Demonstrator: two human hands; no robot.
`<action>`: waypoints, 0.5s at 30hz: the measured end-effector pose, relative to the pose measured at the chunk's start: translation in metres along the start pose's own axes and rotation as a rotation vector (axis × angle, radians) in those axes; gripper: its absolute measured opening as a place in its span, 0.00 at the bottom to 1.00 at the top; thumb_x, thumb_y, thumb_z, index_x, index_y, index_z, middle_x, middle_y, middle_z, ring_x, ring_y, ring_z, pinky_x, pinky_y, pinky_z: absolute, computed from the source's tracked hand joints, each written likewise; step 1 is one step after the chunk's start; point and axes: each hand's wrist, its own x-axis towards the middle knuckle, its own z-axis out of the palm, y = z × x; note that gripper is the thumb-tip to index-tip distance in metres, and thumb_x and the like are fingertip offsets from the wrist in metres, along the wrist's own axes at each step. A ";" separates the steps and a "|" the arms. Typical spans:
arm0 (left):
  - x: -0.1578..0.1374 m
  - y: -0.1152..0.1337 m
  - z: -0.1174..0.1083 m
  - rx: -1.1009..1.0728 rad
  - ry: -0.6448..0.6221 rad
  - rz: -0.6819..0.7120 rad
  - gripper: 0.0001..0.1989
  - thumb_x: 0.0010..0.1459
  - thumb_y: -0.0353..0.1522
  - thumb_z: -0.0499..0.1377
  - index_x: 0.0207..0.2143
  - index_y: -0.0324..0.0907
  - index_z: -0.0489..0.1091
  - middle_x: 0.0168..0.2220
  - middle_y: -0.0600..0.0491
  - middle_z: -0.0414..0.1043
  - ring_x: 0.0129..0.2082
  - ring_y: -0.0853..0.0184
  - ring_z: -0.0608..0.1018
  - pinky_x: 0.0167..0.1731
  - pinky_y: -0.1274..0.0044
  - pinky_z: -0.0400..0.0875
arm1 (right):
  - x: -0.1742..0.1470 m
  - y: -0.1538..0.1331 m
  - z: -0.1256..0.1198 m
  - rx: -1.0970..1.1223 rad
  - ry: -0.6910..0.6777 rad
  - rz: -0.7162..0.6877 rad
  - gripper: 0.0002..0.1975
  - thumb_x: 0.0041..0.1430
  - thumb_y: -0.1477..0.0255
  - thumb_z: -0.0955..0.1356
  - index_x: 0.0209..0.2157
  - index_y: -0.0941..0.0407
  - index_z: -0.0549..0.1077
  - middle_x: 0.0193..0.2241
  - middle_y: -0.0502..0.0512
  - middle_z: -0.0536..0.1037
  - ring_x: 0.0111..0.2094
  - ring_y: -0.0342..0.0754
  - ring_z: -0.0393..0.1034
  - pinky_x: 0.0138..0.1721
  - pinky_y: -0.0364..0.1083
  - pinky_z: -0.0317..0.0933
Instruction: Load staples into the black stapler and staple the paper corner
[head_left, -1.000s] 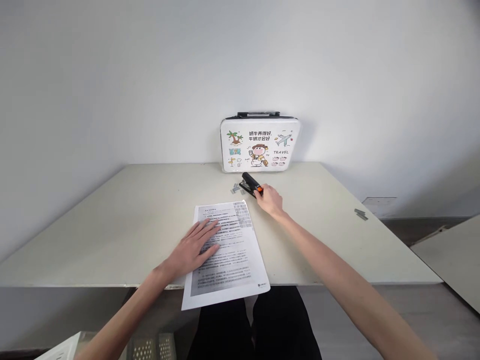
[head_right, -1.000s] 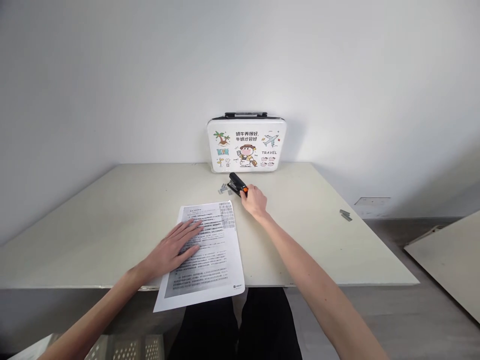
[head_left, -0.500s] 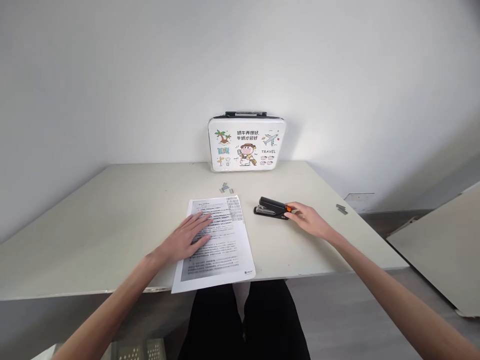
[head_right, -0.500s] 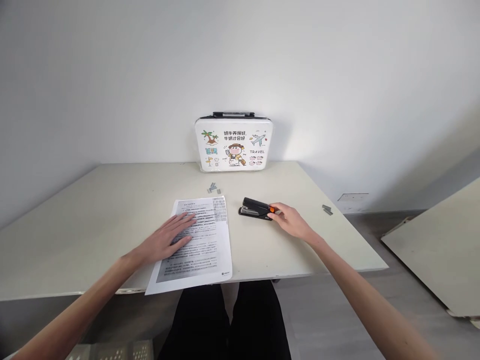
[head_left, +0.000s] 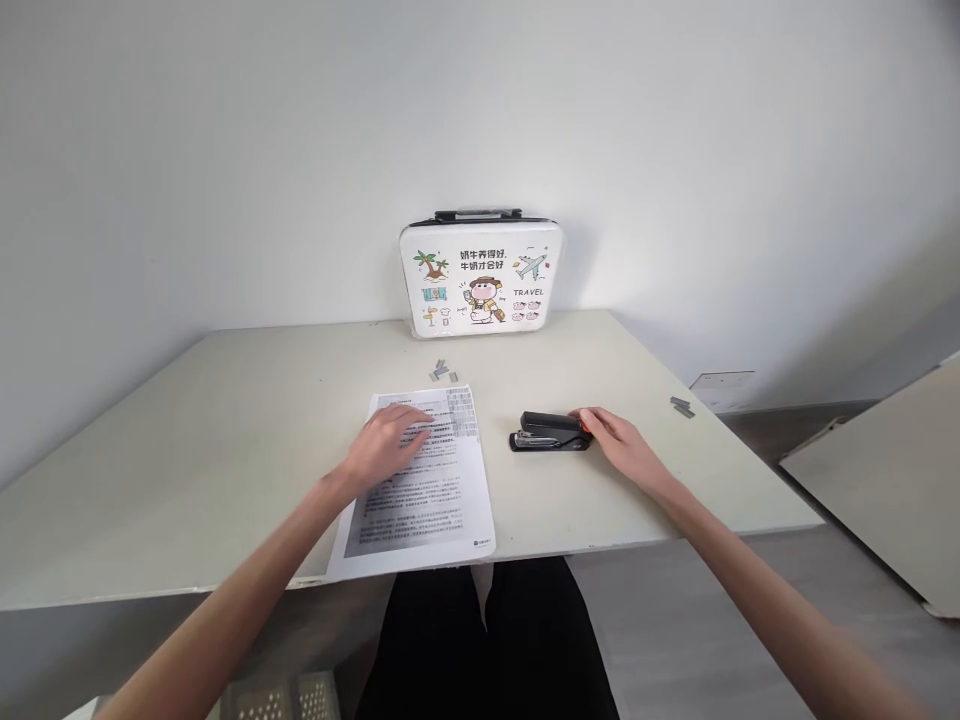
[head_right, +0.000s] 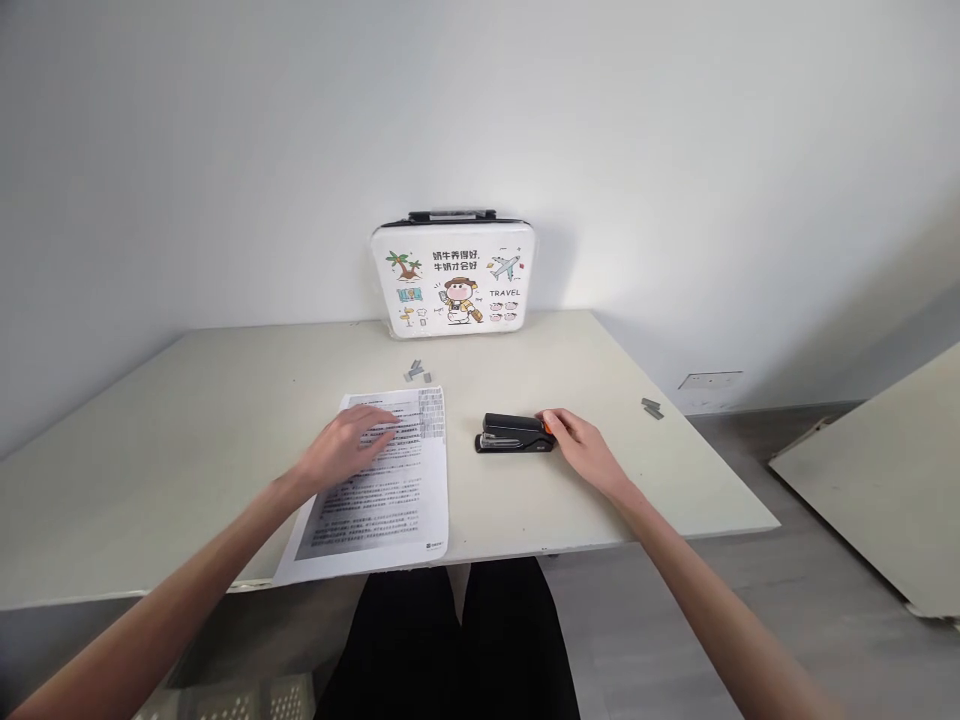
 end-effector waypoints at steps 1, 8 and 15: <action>0.012 -0.002 0.005 0.023 0.017 -0.035 0.15 0.72 0.39 0.54 0.51 0.46 0.77 0.51 0.48 0.81 0.54 0.55 0.79 0.57 0.60 0.72 | 0.002 0.000 0.003 0.004 0.028 0.007 0.27 0.72 0.48 0.59 0.49 0.50 0.80 0.51 0.57 0.83 0.54 0.58 0.75 0.57 0.53 0.65; 0.105 -0.022 0.032 0.276 -0.051 -0.177 0.19 0.67 0.26 0.57 0.57 0.44 0.75 0.50 0.42 0.75 0.53 0.52 0.75 0.54 0.61 0.69 | 0.004 -0.006 0.007 -0.007 0.072 0.005 0.27 0.72 0.49 0.57 0.43 0.51 0.80 0.44 0.56 0.84 0.46 0.56 0.75 0.49 0.50 0.65; 0.146 -0.032 0.038 0.287 -0.110 -0.077 0.07 0.66 0.29 0.60 0.42 0.44 0.78 0.49 0.43 0.73 0.54 0.51 0.73 0.55 0.61 0.66 | 0.005 -0.010 0.004 -0.020 0.079 -0.002 0.26 0.73 0.49 0.57 0.39 0.50 0.78 0.39 0.55 0.83 0.42 0.55 0.75 0.45 0.50 0.65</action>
